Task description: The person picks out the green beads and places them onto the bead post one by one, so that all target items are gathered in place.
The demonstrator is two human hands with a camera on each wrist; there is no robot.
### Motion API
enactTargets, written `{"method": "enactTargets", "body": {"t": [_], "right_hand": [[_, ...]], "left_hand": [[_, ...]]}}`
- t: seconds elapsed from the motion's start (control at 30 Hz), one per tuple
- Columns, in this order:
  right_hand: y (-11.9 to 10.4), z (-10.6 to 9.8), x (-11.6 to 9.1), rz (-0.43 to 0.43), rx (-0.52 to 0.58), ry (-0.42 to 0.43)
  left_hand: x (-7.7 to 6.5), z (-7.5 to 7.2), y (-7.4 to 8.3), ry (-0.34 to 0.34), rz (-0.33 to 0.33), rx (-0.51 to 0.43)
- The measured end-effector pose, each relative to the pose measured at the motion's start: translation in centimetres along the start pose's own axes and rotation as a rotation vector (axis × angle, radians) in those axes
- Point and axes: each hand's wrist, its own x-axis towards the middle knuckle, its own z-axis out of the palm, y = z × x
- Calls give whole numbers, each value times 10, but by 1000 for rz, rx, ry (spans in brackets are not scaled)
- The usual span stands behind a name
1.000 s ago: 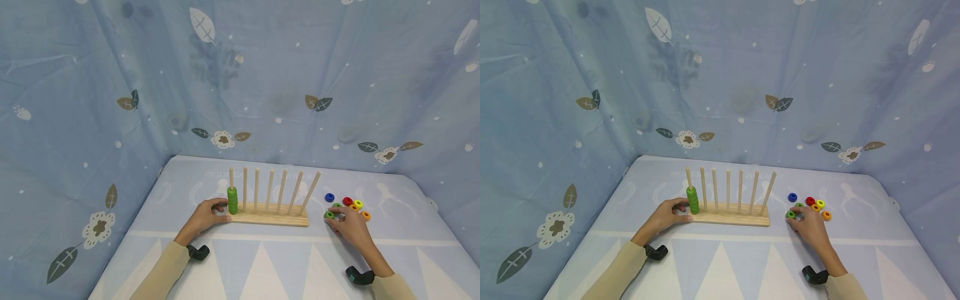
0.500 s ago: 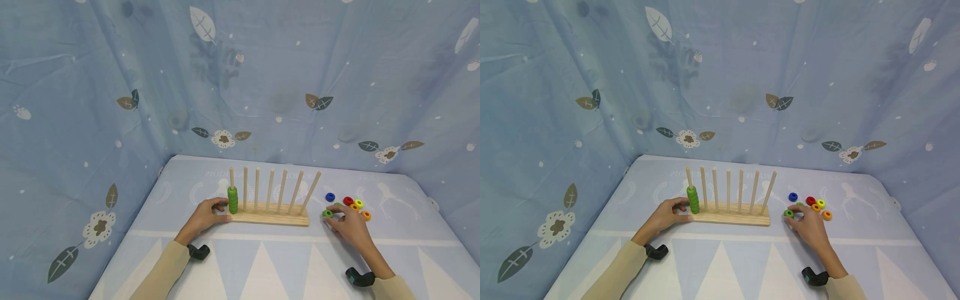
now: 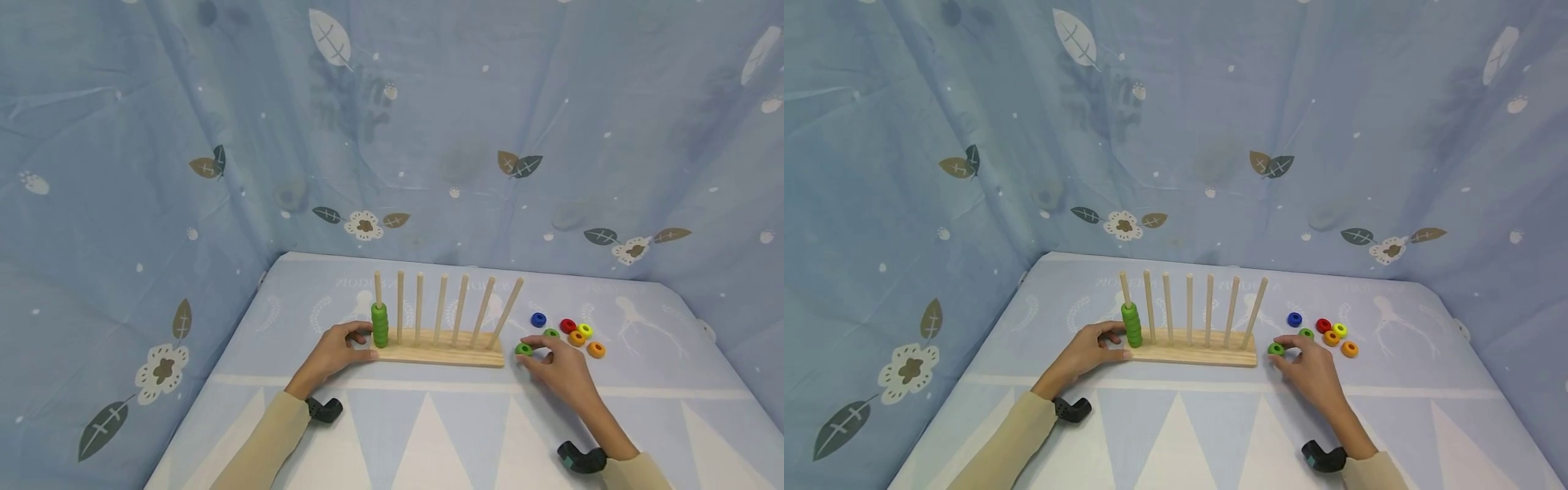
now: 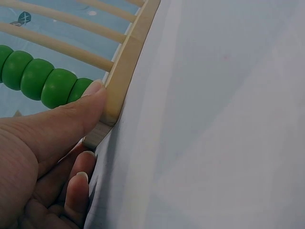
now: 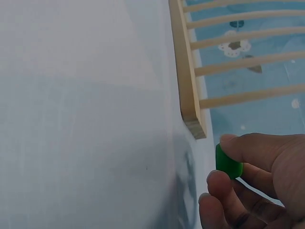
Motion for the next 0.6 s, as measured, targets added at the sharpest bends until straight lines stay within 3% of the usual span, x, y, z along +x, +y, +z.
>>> {"method": "enactTargets", "body": {"t": [0.6], "right_hand": [[-26, 17, -5, -78, -12, -4]], "left_hand": [[2, 0, 0, 2, 2, -8]]}}
